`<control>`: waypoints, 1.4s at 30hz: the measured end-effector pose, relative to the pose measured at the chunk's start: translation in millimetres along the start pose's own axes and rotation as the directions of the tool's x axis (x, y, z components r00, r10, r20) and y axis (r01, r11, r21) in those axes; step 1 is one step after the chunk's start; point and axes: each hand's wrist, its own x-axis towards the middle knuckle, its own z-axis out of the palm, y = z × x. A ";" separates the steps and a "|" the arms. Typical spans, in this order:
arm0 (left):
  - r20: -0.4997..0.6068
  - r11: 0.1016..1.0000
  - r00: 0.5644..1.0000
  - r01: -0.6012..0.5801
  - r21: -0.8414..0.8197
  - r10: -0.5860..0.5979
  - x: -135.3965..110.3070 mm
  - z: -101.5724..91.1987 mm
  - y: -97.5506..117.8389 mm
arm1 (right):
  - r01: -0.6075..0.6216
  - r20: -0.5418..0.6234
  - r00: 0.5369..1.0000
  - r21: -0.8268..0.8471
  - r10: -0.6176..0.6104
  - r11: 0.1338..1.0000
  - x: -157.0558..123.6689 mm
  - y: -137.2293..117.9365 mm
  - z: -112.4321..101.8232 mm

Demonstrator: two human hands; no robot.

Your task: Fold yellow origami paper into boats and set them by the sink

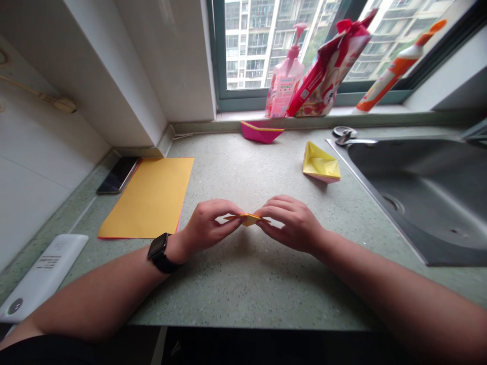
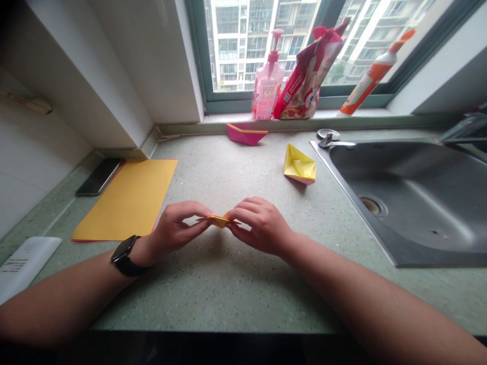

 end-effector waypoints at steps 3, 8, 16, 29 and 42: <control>0.018 0.997 0.997 -0.079 0.000 0.079 -0.1 1.0 0.6 | 0.032 -0.014 0.999 0.005 -0.032 0.999 1.4 -2.7 -2.2; 0.035 0.985 0.986 -0.164 0.060 0.162 0.2 -0.1 4.0 | 0.079 -0.015 0.997 -0.034 -0.079 0.996 0.4 -4.8 -5.0; 0.008 0.955 0.966 -0.258 0.149 0.260 -3.6 0.0 10.5 | 0.065 -0.055 0.996 -0.023 -0.067 0.998 -0.8 -3.6 -1.8; 0.054 0.953 0.955 -0.295 0.062 0.292 -8.6 0.0 13.7 | 0.075 -0.014 0.997 -0.003 -0.075 0.997 -4.4 6.9 1.5; 0.073 0.929 0.963 -0.270 0.255 0.260 -3.6 0.2 5.0 | 0.114 -0.024 0.993 -0.080 -0.116 0.990 -3.7 8.2 -1.0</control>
